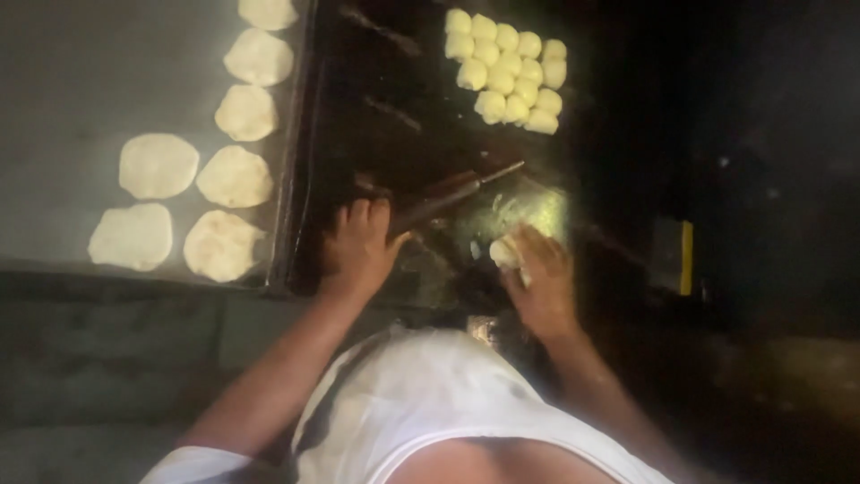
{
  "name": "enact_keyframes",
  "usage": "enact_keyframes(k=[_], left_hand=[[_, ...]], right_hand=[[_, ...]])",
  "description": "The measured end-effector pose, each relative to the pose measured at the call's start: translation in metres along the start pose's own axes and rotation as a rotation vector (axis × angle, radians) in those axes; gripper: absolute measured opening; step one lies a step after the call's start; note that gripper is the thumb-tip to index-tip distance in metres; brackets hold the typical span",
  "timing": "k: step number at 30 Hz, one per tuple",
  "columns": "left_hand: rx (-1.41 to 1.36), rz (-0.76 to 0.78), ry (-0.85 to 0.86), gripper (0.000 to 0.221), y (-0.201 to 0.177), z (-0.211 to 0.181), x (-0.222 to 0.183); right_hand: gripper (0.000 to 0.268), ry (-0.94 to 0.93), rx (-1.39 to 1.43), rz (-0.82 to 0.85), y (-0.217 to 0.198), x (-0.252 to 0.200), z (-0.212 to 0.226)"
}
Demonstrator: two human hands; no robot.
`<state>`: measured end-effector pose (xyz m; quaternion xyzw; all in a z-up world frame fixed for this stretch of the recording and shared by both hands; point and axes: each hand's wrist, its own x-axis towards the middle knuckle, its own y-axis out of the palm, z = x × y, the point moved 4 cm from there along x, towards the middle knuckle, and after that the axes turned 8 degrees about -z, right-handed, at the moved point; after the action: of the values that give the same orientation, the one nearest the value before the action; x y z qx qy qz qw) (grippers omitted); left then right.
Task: The recorder uses a rolling pin to flatten small pieces of dough and then places them onto a baking tray.
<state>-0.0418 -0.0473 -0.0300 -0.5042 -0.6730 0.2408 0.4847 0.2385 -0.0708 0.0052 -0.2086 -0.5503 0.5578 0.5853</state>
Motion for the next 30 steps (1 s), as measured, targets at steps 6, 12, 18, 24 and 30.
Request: enact_keyframes(k=[6,12,18,24,30], left_hand=[[0.131,0.047,0.018,0.072,0.028,0.007,0.004],[0.0,0.091,0.272,0.068,0.011,-0.009,0.023],[-0.086,0.409,0.492,0.062,0.019,-0.077,0.052],[-0.084,0.46,0.333,0.061,0.046,-0.063,0.09],[-0.055,0.448,0.552,0.07,0.015,-0.046,0.003]], right_hand=[[0.059,-0.224,-0.165,0.18,0.015,-0.027,0.023],[0.028,0.11,0.201,0.138,-0.007,-0.046,-0.061],[0.014,-0.086,-0.082,-0.381,0.011,-0.026,-0.132],[0.022,0.279,0.358,-0.432,0.064,-0.019,-0.233],[0.022,-0.071,0.007,-0.041,0.02,-0.07,-0.121]])
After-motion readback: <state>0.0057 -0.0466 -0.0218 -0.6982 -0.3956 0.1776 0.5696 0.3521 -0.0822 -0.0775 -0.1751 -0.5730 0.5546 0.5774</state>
